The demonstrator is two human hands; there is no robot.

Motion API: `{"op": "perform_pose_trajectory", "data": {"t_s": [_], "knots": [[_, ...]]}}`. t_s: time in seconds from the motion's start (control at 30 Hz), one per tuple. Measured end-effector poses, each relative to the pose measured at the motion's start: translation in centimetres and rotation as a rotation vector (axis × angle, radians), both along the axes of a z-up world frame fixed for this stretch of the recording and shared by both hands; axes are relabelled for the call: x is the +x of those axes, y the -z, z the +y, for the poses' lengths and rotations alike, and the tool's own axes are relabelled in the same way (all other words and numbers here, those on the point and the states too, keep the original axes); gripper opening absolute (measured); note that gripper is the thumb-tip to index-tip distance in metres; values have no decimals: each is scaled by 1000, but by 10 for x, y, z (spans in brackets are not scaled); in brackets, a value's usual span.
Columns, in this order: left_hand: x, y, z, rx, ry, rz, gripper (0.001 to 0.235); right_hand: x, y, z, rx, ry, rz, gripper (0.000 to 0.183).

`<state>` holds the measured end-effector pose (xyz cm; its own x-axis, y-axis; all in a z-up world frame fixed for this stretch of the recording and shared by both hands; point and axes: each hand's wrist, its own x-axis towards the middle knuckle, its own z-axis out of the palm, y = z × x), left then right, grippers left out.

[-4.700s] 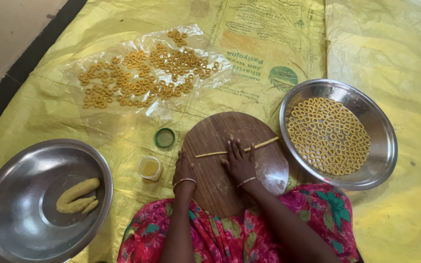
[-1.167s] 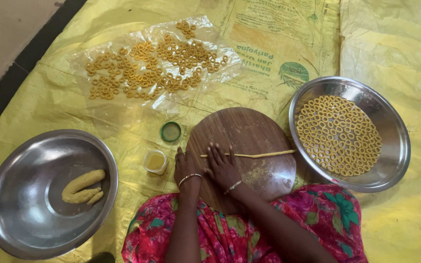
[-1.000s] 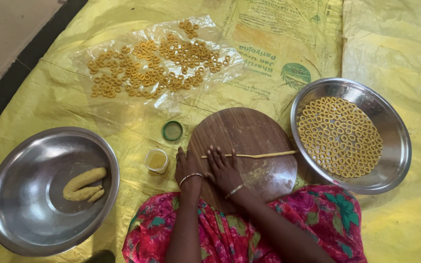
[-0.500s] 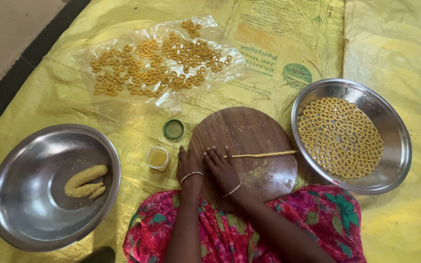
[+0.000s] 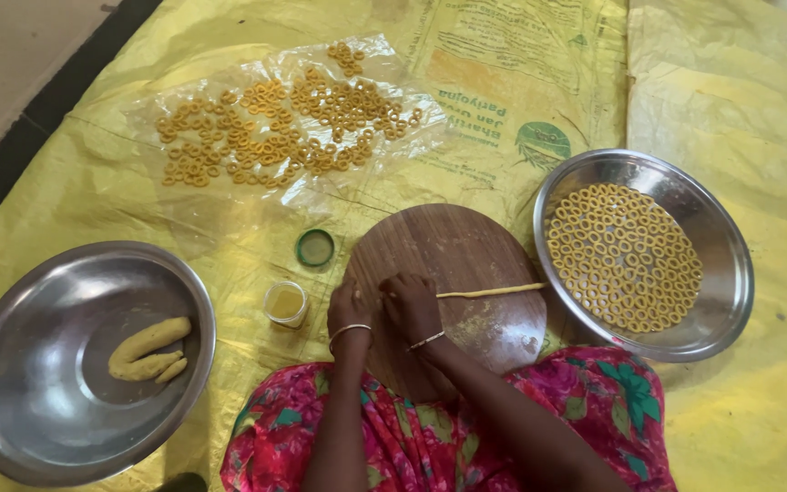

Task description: The person rolls dough into thin ropes on a wooden board, then shapes them into small rings by hand. The finished rings are placed into a metal tray while additional dough is kept in a separate bowl.

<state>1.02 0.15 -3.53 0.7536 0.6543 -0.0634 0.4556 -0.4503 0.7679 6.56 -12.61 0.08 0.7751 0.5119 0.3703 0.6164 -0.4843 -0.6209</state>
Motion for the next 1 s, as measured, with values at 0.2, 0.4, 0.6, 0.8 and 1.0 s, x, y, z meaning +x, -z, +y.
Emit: {"op": "perform_pose_trajectory", "data": {"t_s": [0.2, 0.4, 0.6, 0.8, 1.0], "knots": [[17, 36, -28, -578, 304, -307, 43, 4, -22, -20, 82, 29, 90, 16], [25, 32, -46, -774, 49, -300, 28, 29, -11, -73, 111, 60, -74, 33], [29, 37, -42, -978, -57, -303, 33, 78, 2, -189, -512, 149, -5, 42], [32, 50, -41, -873, -57, -258, 38, 83, 19, -209, -671, 205, -358, 26], [21, 25, -37, -739, -35, -255, 40, 92, -15, -205, -446, 175, -95, 18]]}}
